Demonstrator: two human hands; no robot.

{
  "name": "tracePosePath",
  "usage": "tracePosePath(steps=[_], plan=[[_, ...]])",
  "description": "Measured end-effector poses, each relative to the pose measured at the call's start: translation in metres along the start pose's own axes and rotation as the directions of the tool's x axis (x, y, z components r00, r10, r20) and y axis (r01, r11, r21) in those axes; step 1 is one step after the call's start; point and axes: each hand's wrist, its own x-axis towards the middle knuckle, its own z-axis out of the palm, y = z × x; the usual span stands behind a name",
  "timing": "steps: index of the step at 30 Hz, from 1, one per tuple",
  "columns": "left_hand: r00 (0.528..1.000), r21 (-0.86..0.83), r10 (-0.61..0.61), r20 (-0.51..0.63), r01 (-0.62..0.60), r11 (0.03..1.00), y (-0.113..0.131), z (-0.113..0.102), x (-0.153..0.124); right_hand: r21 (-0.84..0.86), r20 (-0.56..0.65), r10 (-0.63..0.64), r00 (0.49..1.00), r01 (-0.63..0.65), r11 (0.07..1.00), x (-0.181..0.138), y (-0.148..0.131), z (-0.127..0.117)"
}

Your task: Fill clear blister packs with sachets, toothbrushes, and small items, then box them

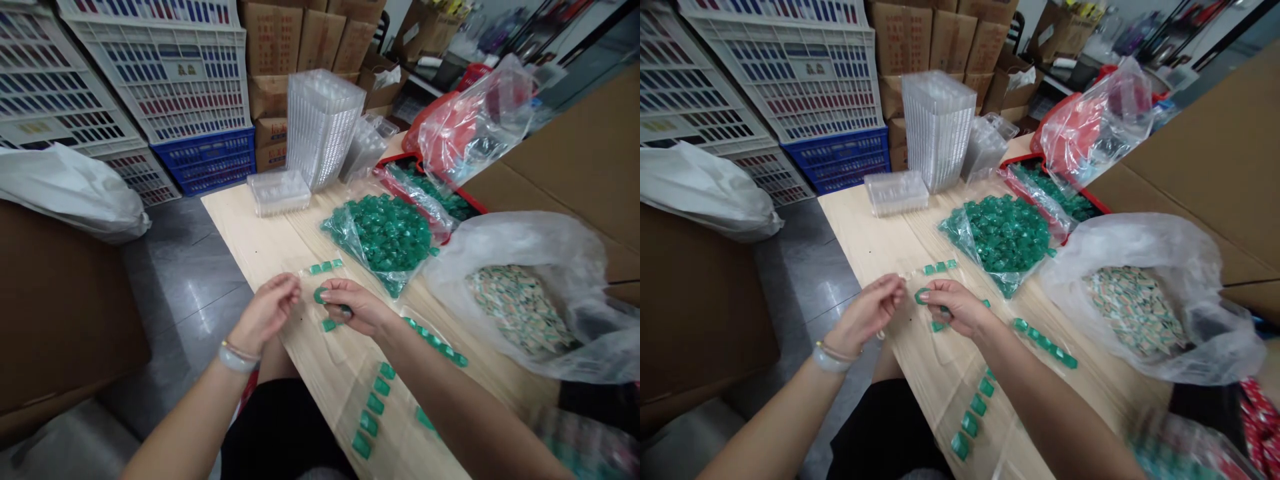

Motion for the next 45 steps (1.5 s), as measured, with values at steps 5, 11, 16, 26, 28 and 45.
tracePosePath(steps=[5,11,16,26,28,45], plan=[[0.993,0.042,-0.121,-0.002,0.121,0.992,0.004,0.000,-0.009,0.017,0.045,-0.003,0.999,0.002,1.000,-0.005,0.008,-0.006],[0.982,0.313,-0.170,0.079,0.137,0.940,0.001,0.011,-0.002,-0.175,-0.164,-0.083,0.983,0.054,0.983,0.025,0.007,0.006],[0.984,0.823,0.123,0.129,-0.175,0.541,0.017,0.006,0.031,-0.482,-0.373,-0.183,0.910,-0.021,0.876,0.049,-0.010,0.011],[0.850,0.872,0.194,0.490,-0.475,-0.122,0.005,0.002,0.042,-0.842,-0.396,-0.402,0.826,-0.151,0.518,0.074,-0.008,-0.004],[0.853,0.855,0.141,0.503,-0.468,-0.223,0.006,0.006,0.040,-0.845,-0.405,-0.458,0.791,-0.133,0.518,0.066,-0.012,-0.008],[0.876,0.751,-0.026,0.481,-0.428,-0.502,0.004,0.035,0.042,-0.514,-0.474,-0.416,0.776,0.140,0.846,0.036,0.004,-0.039]])
